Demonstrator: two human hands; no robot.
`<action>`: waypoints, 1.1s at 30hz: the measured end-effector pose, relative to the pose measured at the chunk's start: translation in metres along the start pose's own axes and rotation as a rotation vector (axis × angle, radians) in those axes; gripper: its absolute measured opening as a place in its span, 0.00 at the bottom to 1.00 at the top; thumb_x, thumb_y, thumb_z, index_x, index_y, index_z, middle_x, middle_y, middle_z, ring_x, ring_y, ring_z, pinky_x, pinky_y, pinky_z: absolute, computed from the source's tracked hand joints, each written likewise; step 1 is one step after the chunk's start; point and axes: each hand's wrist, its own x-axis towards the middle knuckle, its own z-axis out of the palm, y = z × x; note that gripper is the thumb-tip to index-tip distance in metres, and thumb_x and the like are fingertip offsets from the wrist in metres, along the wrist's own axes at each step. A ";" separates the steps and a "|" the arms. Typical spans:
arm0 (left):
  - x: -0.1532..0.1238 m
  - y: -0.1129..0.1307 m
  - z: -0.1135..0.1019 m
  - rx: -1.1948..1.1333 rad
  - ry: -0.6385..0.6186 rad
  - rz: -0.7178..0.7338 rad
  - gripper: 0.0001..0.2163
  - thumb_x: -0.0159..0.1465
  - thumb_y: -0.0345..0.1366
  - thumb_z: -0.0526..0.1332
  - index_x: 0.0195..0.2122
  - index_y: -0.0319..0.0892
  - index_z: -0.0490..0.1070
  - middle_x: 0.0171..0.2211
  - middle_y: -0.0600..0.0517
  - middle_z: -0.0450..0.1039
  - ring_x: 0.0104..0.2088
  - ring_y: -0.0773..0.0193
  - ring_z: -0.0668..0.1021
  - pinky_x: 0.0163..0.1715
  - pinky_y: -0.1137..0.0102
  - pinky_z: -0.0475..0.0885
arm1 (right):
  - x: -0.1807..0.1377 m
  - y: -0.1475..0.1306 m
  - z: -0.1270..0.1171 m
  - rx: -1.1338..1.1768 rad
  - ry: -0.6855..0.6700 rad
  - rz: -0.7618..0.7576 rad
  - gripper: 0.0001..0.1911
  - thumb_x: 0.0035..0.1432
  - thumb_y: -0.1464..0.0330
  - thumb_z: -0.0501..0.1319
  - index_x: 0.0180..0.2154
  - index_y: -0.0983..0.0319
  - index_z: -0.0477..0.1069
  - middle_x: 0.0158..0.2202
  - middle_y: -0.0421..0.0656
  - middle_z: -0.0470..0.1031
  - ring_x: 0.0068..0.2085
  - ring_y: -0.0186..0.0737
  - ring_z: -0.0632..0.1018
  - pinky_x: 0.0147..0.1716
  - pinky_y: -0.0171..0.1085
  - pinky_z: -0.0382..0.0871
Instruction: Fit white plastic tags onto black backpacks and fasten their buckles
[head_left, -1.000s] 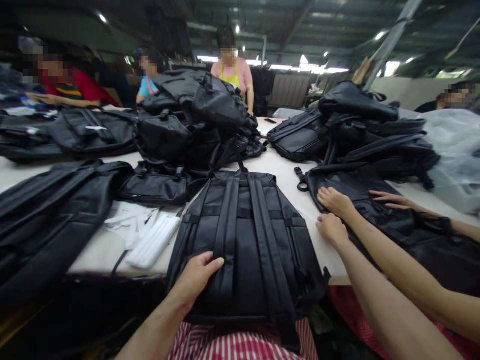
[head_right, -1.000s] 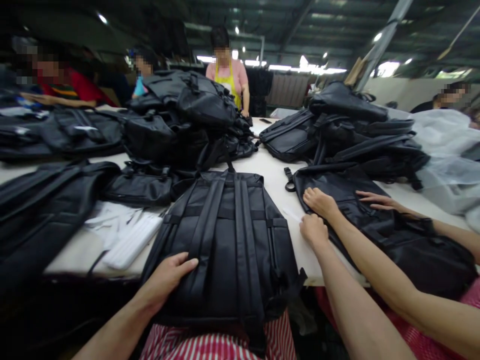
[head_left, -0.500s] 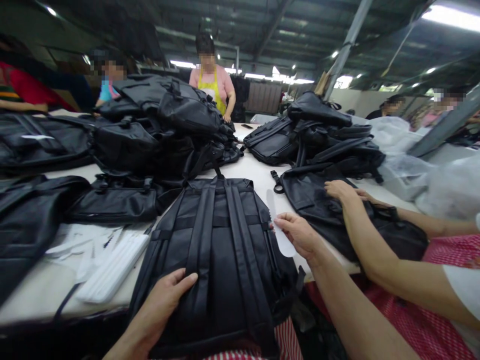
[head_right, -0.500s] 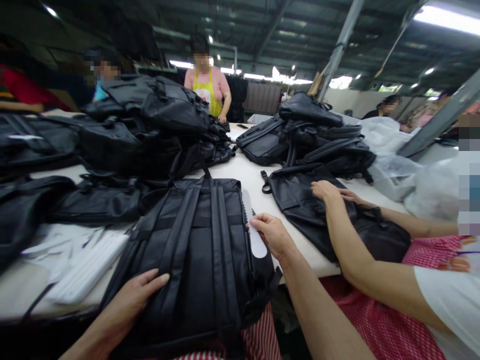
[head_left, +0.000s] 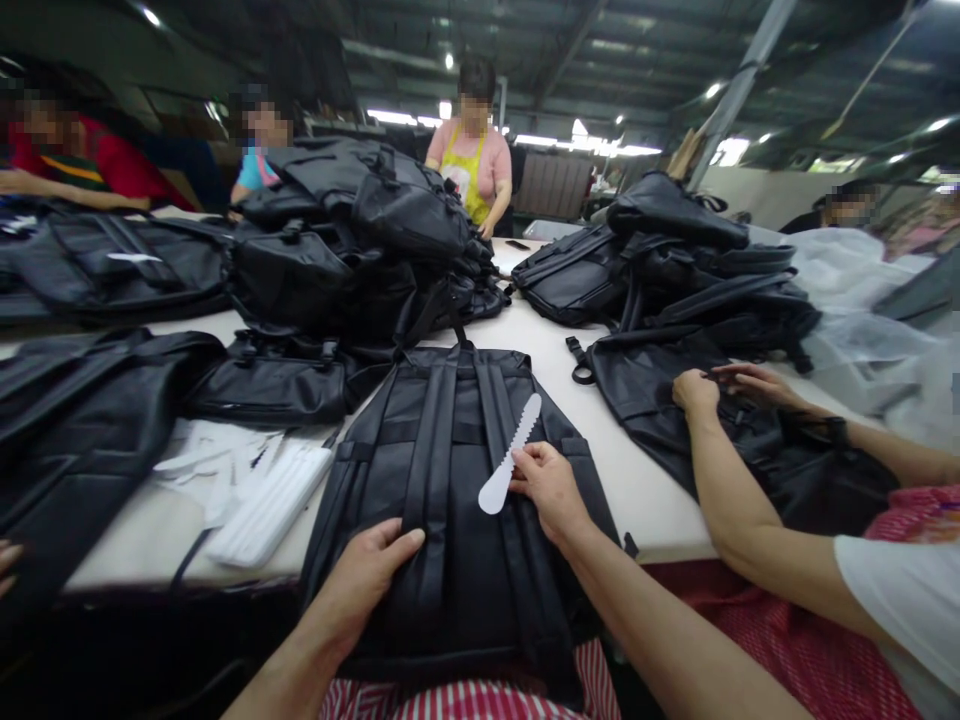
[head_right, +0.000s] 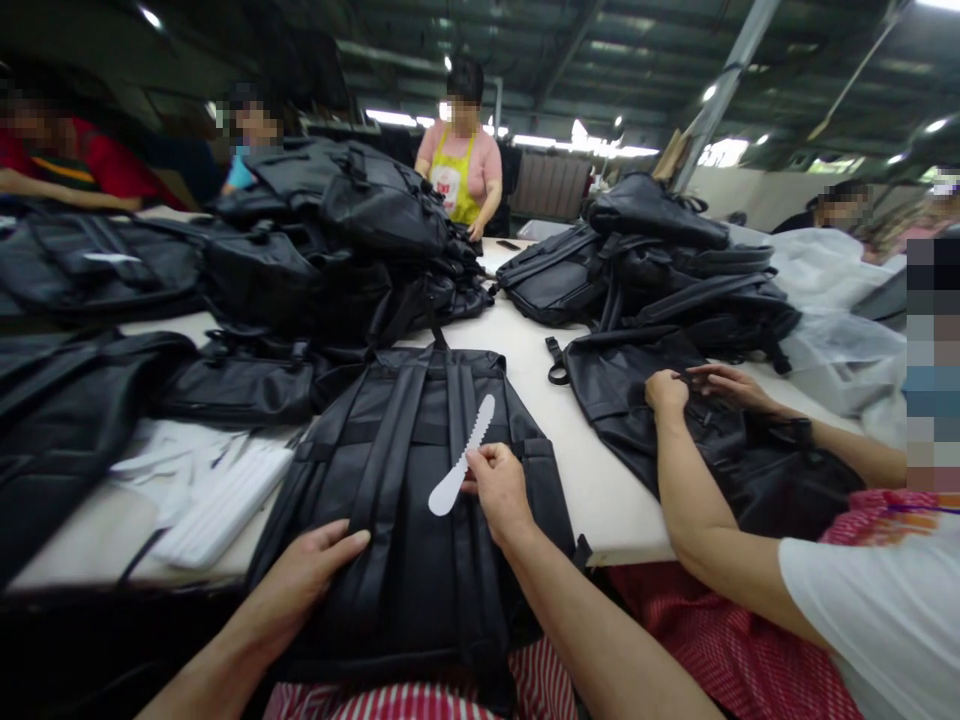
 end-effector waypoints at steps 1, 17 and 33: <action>0.000 -0.001 -0.001 0.004 -0.016 0.006 0.19 0.54 0.43 0.62 0.43 0.36 0.72 0.39 0.47 0.77 0.41 0.56 0.77 0.42 0.66 0.71 | -0.001 0.002 0.000 -0.054 -0.018 0.022 0.12 0.47 0.61 0.61 0.28 0.62 0.63 0.24 0.39 0.69 0.27 0.35 0.73 0.26 0.35 0.70; 0.000 -0.002 -0.002 -0.015 -0.051 0.044 0.17 0.56 0.42 0.60 0.42 0.37 0.72 0.37 0.50 0.77 0.40 0.57 0.77 0.39 0.69 0.70 | -0.025 -0.026 -0.015 -1.474 -0.798 -0.717 0.26 0.51 0.77 0.50 0.51 0.55 0.65 0.58 0.42 0.59 0.57 0.45 0.59 0.50 0.47 0.58; 0.000 -0.004 -0.001 0.013 -0.028 0.065 0.19 0.54 0.45 0.61 0.41 0.37 0.73 0.36 0.48 0.77 0.40 0.56 0.76 0.40 0.68 0.70 | -0.022 -0.020 -0.010 -1.518 -0.863 -0.780 0.23 0.51 0.68 0.57 0.51 0.62 0.65 0.55 0.49 0.64 0.54 0.48 0.62 0.48 0.48 0.56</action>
